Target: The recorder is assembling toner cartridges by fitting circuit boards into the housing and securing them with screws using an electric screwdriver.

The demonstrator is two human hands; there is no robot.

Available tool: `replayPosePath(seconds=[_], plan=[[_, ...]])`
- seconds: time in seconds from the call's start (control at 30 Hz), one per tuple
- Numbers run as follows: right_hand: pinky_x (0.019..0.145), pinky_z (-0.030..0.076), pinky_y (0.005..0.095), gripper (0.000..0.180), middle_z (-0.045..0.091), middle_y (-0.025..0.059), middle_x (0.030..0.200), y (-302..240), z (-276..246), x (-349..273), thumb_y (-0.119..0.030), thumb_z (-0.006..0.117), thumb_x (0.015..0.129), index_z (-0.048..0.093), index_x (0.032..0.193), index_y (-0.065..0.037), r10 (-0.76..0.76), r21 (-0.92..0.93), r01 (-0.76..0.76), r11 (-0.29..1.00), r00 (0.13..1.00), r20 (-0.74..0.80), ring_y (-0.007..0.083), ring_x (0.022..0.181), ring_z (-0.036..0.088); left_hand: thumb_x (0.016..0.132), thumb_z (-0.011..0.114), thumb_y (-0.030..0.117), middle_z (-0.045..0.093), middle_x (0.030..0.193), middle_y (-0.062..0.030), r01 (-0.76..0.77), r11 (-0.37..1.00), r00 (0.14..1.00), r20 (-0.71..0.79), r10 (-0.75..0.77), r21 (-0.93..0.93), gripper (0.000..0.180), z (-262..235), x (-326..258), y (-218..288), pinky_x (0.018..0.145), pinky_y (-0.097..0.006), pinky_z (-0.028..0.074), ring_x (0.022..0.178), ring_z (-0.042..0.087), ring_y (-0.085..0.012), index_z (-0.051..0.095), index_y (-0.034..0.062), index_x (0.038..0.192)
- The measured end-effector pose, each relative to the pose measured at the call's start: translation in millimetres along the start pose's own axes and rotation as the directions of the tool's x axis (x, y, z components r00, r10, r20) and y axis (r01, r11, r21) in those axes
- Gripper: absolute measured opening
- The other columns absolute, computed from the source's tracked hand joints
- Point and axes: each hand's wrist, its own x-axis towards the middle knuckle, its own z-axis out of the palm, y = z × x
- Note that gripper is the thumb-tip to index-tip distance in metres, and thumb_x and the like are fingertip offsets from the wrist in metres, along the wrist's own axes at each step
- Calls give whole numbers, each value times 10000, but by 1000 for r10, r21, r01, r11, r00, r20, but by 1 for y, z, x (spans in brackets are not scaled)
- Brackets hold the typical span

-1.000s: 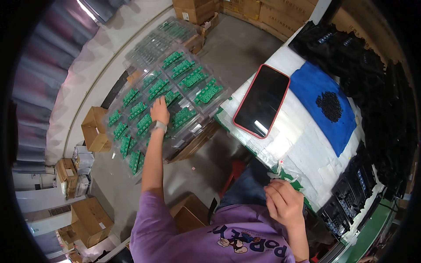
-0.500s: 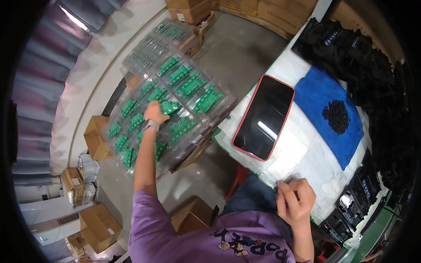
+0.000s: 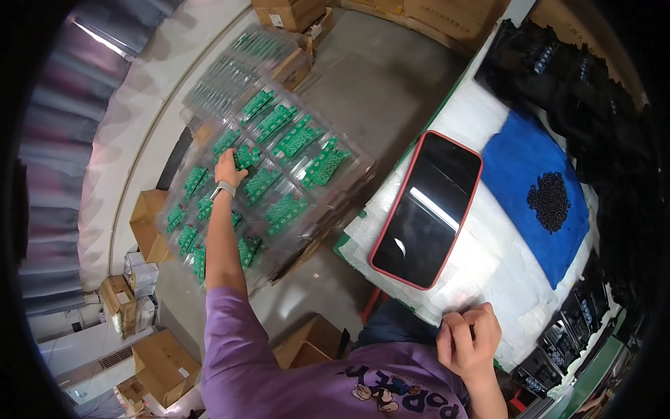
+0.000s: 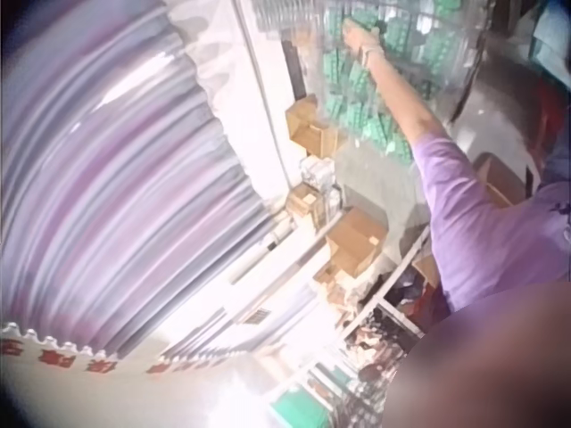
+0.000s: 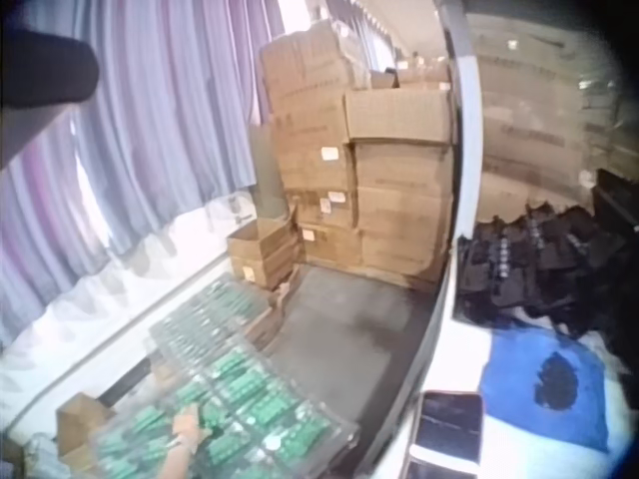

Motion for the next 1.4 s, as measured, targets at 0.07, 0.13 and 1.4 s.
replayPosePath(seconds=[0.07, 0.13, 1.4], plan=[[508, 339, 324, 162, 442, 100, 702, -1, 1, 2, 51, 587, 625, 556, 776, 1, 19, -3, -19, 1000, 1000, 9, 234, 594, 430, 548, 804, 178, 591, 1058, -146, 8, 998, 999, 40, -6, -59, 636, 0, 2, -1, 865, -417, 451, 1040, 545, -311, 483, 81, 1088], [509, 339, 325, 159, 445, 101, 704, 0, 1, 2, 51, 583, 628, 552, 776, 2, 15, -1, -15, 1000, 1000, 9, 234, 596, 430, 535, 810, 202, 605, 1006, -164, -11, 1000, 998, 60, 11, -12, 637, -11, 5, 10, 844, -416, 472, 979, 575, -330, 471, 45, 1051], [463, 375, 312, 155, 465, 69, 660, -1, 4, 12, -12, 609, 605, 544, 740, -54, 47, -35, -46, 998, 998, 33, 225, 547, 475, 673, 646, 101, 629, 918, -177, -6, 1000, 996, -86, 7, 15, 344, -12, 78, 142, 689, -419, 534, 817, 647, -336, 501, 44, 980]])
